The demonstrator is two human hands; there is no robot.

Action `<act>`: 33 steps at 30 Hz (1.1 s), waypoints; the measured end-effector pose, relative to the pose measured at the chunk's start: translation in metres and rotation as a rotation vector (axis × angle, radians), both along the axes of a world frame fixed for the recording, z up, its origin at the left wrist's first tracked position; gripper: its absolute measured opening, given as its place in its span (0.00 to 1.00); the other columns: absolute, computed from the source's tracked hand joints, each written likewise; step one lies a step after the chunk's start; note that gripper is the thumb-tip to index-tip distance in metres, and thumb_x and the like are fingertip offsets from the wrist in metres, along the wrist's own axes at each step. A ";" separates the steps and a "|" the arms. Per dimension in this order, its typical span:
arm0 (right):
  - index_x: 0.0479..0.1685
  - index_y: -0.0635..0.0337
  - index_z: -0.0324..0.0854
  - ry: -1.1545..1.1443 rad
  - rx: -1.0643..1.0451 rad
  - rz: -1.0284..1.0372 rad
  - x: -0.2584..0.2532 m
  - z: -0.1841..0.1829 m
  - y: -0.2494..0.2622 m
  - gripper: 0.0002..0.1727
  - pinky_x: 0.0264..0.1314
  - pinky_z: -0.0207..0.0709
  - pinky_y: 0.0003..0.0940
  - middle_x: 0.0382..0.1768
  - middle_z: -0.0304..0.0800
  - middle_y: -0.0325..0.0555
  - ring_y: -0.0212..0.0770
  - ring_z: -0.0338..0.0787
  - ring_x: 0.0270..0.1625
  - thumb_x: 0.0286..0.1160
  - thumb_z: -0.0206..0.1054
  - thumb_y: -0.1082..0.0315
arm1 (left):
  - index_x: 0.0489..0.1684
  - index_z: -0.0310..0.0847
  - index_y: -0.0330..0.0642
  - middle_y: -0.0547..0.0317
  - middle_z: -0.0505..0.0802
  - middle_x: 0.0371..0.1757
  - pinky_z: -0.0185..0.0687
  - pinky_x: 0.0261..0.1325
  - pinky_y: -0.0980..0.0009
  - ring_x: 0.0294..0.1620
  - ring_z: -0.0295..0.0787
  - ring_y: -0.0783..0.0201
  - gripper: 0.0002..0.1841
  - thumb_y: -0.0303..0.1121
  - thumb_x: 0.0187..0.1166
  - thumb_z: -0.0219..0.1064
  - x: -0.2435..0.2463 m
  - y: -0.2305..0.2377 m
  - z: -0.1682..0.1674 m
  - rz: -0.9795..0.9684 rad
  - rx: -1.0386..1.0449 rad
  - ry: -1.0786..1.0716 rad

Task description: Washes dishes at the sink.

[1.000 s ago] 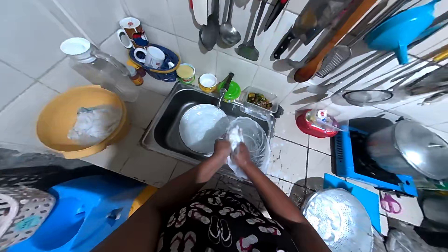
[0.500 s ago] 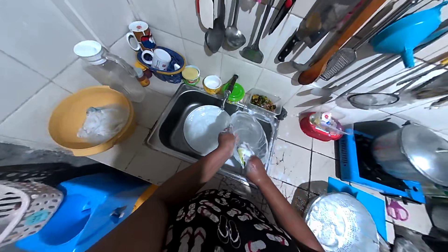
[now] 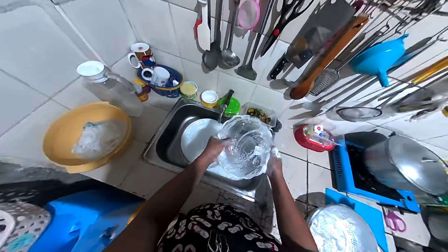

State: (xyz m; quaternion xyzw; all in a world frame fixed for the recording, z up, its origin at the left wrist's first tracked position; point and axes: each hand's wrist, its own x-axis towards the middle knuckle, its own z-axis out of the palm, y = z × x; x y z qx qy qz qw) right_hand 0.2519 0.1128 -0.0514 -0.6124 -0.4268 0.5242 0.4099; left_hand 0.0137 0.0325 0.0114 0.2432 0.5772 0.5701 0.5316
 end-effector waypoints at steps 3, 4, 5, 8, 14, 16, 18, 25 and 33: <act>0.72 0.79 0.74 -0.439 0.097 0.192 -0.014 -0.003 0.019 0.23 0.79 0.73 0.54 0.66 0.84 0.74 0.60 0.85 0.71 0.90 0.55 0.66 | 0.40 0.86 0.32 0.56 0.92 0.32 0.87 0.39 0.69 0.30 0.87 0.68 0.08 0.26 0.71 0.78 0.002 -0.003 0.016 -0.020 -0.025 0.207; 0.75 0.80 0.71 -0.521 0.108 0.276 -0.021 0.005 0.023 0.25 0.83 0.69 0.55 0.70 0.81 0.76 0.64 0.82 0.75 0.89 0.56 0.67 | 0.40 0.86 0.32 0.55 0.92 0.34 0.87 0.39 0.69 0.30 0.88 0.68 0.09 0.27 0.70 0.79 0.005 -0.005 0.021 -0.027 -0.040 0.239; 0.78 0.82 0.67 -0.567 0.114 0.357 -0.028 0.013 0.026 0.27 0.86 0.64 0.53 0.73 0.77 0.78 0.65 0.77 0.80 0.89 0.55 0.67 | 0.40 0.86 0.32 0.55 0.92 0.33 0.88 0.38 0.69 0.30 0.88 0.68 0.10 0.28 0.70 0.79 0.007 -0.007 0.023 -0.034 -0.053 0.264; 0.78 0.83 0.66 -0.612 0.282 0.609 -0.052 0.041 0.021 0.28 0.91 0.59 0.48 0.77 0.72 0.78 0.63 0.71 0.84 0.85 0.56 0.69 | 0.40 0.86 0.33 0.55 0.91 0.33 0.87 0.36 0.69 0.27 0.87 0.67 0.10 0.29 0.70 0.79 0.011 -0.008 0.023 -0.071 -0.076 0.296; 0.62 0.71 0.87 -0.593 0.690 1.002 -0.078 0.075 -0.015 0.21 0.80 0.73 0.55 0.62 0.90 0.66 0.60 0.86 0.72 0.81 0.62 0.63 | 0.56 0.80 0.26 0.45 0.91 0.50 0.88 0.55 0.62 0.48 0.90 0.61 0.20 0.20 0.66 0.75 0.014 -0.015 0.011 -0.089 -0.076 0.285; 0.68 0.74 0.82 -0.695 0.534 0.906 -0.065 0.064 0.006 0.24 0.83 0.69 0.56 0.68 0.85 0.71 0.63 0.82 0.75 0.81 0.65 0.63 | 0.52 0.84 0.28 0.48 0.92 0.46 0.88 0.52 0.65 0.45 0.90 0.64 0.16 0.22 0.67 0.78 0.018 -0.019 0.006 -0.090 -0.061 0.239; 0.74 0.78 0.74 -0.698 0.357 0.735 -0.049 0.047 0.036 0.27 0.87 0.64 0.54 0.74 0.78 0.74 0.65 0.76 0.81 0.82 0.64 0.65 | 0.46 0.85 0.31 0.53 0.92 0.41 0.89 0.48 0.67 0.40 0.89 0.66 0.13 0.23 0.67 0.79 0.022 -0.021 0.000 -0.092 -0.039 0.203; 0.66 0.75 0.82 -0.720 0.492 1.123 -0.081 0.081 -0.018 0.27 0.85 0.68 0.53 0.66 0.86 0.70 0.62 0.82 0.75 0.80 0.66 0.59 | 0.65 0.74 0.26 0.44 0.90 0.54 0.88 0.58 0.62 0.51 0.90 0.61 0.24 0.19 0.67 0.73 0.031 -0.026 -0.003 -0.076 -0.112 0.202; 0.75 0.77 0.73 -0.770 0.156 0.843 -0.059 0.059 0.050 0.26 0.86 0.64 0.58 0.74 0.78 0.75 0.66 0.76 0.80 0.88 0.60 0.65 | 0.49 0.84 0.30 0.54 0.91 0.36 0.87 0.34 0.70 0.27 0.86 0.66 0.09 0.21 0.74 0.72 0.033 -0.030 -0.007 -0.013 -0.093 0.031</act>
